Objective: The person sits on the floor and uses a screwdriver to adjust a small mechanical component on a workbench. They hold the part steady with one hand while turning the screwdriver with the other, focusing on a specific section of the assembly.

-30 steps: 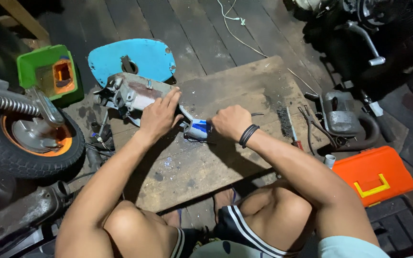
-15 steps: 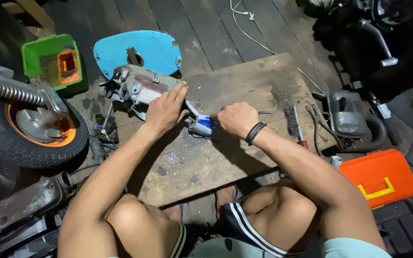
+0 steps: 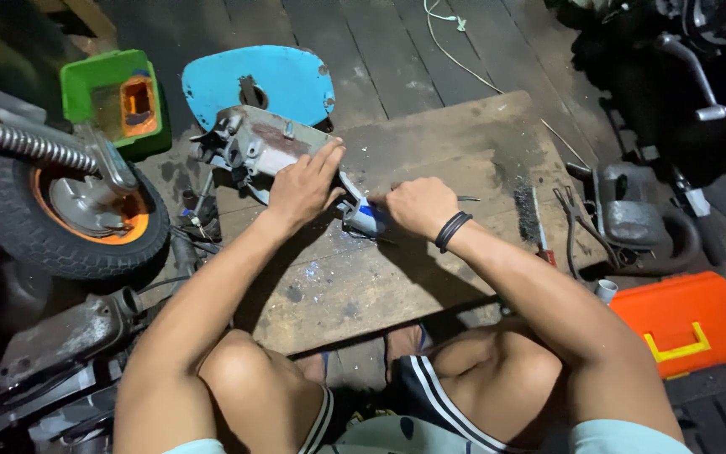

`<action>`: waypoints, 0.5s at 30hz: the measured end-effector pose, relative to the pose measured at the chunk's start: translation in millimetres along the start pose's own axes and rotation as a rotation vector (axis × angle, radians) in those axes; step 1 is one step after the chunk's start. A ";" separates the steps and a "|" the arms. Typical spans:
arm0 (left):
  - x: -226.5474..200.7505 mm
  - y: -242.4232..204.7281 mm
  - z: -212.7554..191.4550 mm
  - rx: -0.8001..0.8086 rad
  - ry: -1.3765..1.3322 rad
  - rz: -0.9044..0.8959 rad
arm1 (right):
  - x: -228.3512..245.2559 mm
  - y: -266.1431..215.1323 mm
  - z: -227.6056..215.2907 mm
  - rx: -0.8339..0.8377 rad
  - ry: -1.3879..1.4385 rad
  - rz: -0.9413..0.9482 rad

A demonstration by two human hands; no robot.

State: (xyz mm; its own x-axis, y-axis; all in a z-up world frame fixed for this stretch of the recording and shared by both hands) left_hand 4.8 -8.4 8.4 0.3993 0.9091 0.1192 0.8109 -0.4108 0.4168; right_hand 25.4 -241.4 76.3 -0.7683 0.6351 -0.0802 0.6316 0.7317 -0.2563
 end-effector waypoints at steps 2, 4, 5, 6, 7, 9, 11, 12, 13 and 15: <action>1.0 -1.7 0.3 0.009 -0.012 -0.008 | 23.6 -11.0 -49.5 0.020 -0.002 -0.023; 3.4 -0.9 -2.1 0.008 -0.008 0.002 | 21.2 -4.9 -43.4 -0.019 -0.011 -0.039; 0.8 -0.7 -1.9 0.007 -0.018 0.017 | 19.8 -5.1 -38.7 -0.046 -0.019 -0.046; 1.5 -1.1 0.2 0.009 -0.018 0.017 | 12.0 -0.8 -17.1 -0.045 -0.017 -0.046; 3.0 -1.5 2.3 0.007 -0.015 0.018 | 3.9 4.6 4.0 -0.044 -0.011 -0.029; 6.3 -0.6 3.8 0.004 -0.009 0.015 | -6.9 7.9 18.7 -0.044 -0.007 -0.016; 3.5 -4.2 4.6 -0.020 0.004 0.033 | -9.8 -1.3 12.0 0.006 0.018 0.029; 3.7 -3.2 1.6 -0.010 -0.005 0.028 | -13.0 -4.7 14.2 0.018 0.024 0.024; 3.0 -2.8 -1.3 -0.016 -0.014 0.029 | -16.1 -9.1 17.0 0.006 -0.010 0.033; 1.3 -2.9 -3.4 -0.013 -0.034 0.028 | -23.2 -15.5 21.9 0.006 -0.036 0.040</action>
State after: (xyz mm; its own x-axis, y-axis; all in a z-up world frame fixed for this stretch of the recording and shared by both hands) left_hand 1.6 -5.8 10.4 0.4362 0.8942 0.1008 0.7937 -0.4351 0.4251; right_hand 31.2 -272.8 61.0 -0.7460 0.6541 -0.1252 0.6611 0.7046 -0.2580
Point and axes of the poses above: each hand's wrist, its own y-axis towards the middle knuckle, its own z-axis out of the palm, x = y × z, the point moved 1 cm from there along y, towards the middle knuckle, and after that the axes turned 2 degrees about x, right-handed, at the moved point
